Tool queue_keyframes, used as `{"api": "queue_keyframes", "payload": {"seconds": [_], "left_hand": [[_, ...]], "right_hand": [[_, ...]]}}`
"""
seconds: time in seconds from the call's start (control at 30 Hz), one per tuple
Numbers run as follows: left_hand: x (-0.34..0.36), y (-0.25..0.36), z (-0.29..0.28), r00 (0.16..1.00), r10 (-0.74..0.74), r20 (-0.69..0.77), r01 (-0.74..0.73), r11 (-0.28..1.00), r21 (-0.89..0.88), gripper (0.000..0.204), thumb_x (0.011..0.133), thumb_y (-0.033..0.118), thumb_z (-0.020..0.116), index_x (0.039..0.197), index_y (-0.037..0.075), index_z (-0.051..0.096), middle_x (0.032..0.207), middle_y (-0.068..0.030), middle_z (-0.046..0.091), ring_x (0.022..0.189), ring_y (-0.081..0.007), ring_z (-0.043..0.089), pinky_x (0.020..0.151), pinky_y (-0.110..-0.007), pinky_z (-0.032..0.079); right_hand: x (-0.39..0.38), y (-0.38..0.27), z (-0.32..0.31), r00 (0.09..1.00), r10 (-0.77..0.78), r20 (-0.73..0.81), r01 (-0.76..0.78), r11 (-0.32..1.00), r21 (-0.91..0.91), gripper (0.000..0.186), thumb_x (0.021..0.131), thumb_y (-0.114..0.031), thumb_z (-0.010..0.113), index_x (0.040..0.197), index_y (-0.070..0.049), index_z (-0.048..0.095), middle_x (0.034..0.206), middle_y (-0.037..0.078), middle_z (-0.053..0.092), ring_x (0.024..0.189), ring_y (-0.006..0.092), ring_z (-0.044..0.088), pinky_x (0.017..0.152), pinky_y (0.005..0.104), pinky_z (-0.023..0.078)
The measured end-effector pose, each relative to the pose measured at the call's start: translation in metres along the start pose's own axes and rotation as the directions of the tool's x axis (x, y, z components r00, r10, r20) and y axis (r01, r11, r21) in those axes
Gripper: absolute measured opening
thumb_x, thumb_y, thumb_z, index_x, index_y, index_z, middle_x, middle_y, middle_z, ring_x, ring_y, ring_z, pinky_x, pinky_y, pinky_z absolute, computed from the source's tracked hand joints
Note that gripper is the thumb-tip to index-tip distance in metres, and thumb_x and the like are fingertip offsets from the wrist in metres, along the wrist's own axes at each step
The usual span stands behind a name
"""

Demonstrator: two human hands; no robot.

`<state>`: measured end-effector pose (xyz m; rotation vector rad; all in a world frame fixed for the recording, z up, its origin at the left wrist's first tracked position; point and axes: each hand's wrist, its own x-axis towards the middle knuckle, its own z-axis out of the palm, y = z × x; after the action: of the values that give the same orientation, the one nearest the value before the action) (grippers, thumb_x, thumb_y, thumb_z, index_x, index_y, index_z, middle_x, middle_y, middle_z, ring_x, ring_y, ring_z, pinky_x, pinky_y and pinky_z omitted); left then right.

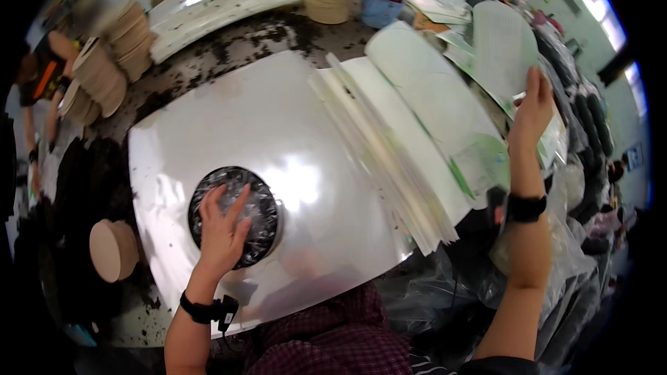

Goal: The person is wrapping compressed tea cakes by placing them on plastic sheets over a mold, pressing them into shape, and then folding paper layers and labels around each cake.

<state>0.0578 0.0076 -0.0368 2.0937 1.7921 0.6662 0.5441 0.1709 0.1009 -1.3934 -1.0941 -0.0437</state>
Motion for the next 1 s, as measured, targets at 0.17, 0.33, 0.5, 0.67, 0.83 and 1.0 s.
{"api": "queue_keyframes", "payload": {"seconds": [0.17, 0.33, 0.5, 0.67, 0.83, 1.0], "left_hand": [[-0.013, -0.014, -0.003, 0.998, -0.001, -0.059, -0.009, 0.984, -0.179, 0.061, 0.097, 0.028, 0.053, 0.152, 0.015, 0.032, 0.142, -0.0246, 0.037, 0.13, -0.0436, 0.032, 0.11, -0.05, 0.03], [-0.024, -0.028, -0.004, 0.982, 0.103, -0.159, -0.123, 0.985, -0.118, 0.106, 0.082, 0.032, 0.07, 0.153, -0.006, 0.002, 0.132, -0.0208, 0.048, 0.126, -0.0386, 0.041, 0.108, -0.046, 0.035], [-0.038, -0.042, -0.008, 0.999, 0.03, 0.011, -0.007, 0.548, -0.836, 0.107, 0.079, 0.028, 0.076, 0.156, 0.006, 0.004, 0.138, -0.0183, 0.046, 0.129, -0.0329, 0.045, 0.105, -0.043, 0.041], [-0.037, -0.039, -0.029, 0.974, -0.164, -0.158, 0.056, 0.844, -0.534, 0.059, 0.093, 0.011, 0.055, 0.147, 0.0, 0.032, 0.149, -0.0195, 0.036, 0.136, -0.0319, 0.039, 0.112, -0.041, 0.033], [-0.057, -0.065, -0.027, 0.74, -0.67, -0.06, 0.188, 0.292, -0.938, 0.042, 0.1, 0.012, 0.047, 0.139, -0.004, 0.043, 0.138, -0.0165, 0.05, 0.129, -0.0239, 0.047, 0.107, -0.035, 0.037], [-0.047, -0.017, -0.057, 0.796, -0.465, -0.386, 0.01, 0.649, -0.761, 0.028, 0.095, -0.003, 0.05, 0.12, -0.003, 0.063, 0.124, -0.0132, 0.064, 0.118, -0.0194, 0.058, 0.099, -0.029, 0.043]], "right_hand": [[-0.207, -0.044, 0.075, 0.731, -0.012, 0.682, -0.08, 0.991, 0.103, 0.052, 0.099, -0.023, 0.049, 0.144, 0.002, 0.04, 0.139, 0.017, 0.051, 0.128, 0.027, 0.05, 0.108, 0.0356, 0.038], [-0.324, -0.154, 0.073, -0.073, -0.479, 0.875, 0.392, 0.793, 0.467, 0.066, 0.09, -0.035, 0.064, 0.144, -0.002, 0.042, 0.148, 0.018, 0.044, 0.14, 0.0307, 0.038, 0.116, 0.0479, 0.028], [-0.327, -0.194, 0.1, -0.032, -0.415, 0.909, 0.117, 0.902, 0.416, 0.075, 0.089, -0.043, 0.063, 0.148, -0.005, 0.037, 0.153, 0.014, 0.037, 0.144, 0.0287, 0.033, 0.12, 0.0507, 0.013], [-0.351, -0.171, 0.145, 0.095, -0.414, 0.905, -0.039, 0.907, 0.419, 0.075, 0.092, -0.052, 0.055, 0.151, -0.013, 0.034, 0.156, 0.014, 0.032, 0.146, 0.0332, 0.026, 0.12, 0.0539, 0.012], [-0.376, -0.186, 0.147, -0.097, -0.546, 0.832, 0.531, 0.679, 0.508, 0.072, 0.088, -0.061, 0.055, 0.149, -0.029, 0.038, 0.159, 0.006, 0.028, 0.146, 0.0431, 0.018, 0.115, 0.0647, 0.011], [-0.38, -0.18, 0.158, -0.059, -0.587, 0.807, 0.542, 0.66, 0.52, 0.068, 0.084, -0.06, 0.058, 0.141, -0.023, 0.051, 0.156, 0.008, 0.032, 0.144, 0.0452, 0.021, 0.113, 0.0682, 0.011]]}}
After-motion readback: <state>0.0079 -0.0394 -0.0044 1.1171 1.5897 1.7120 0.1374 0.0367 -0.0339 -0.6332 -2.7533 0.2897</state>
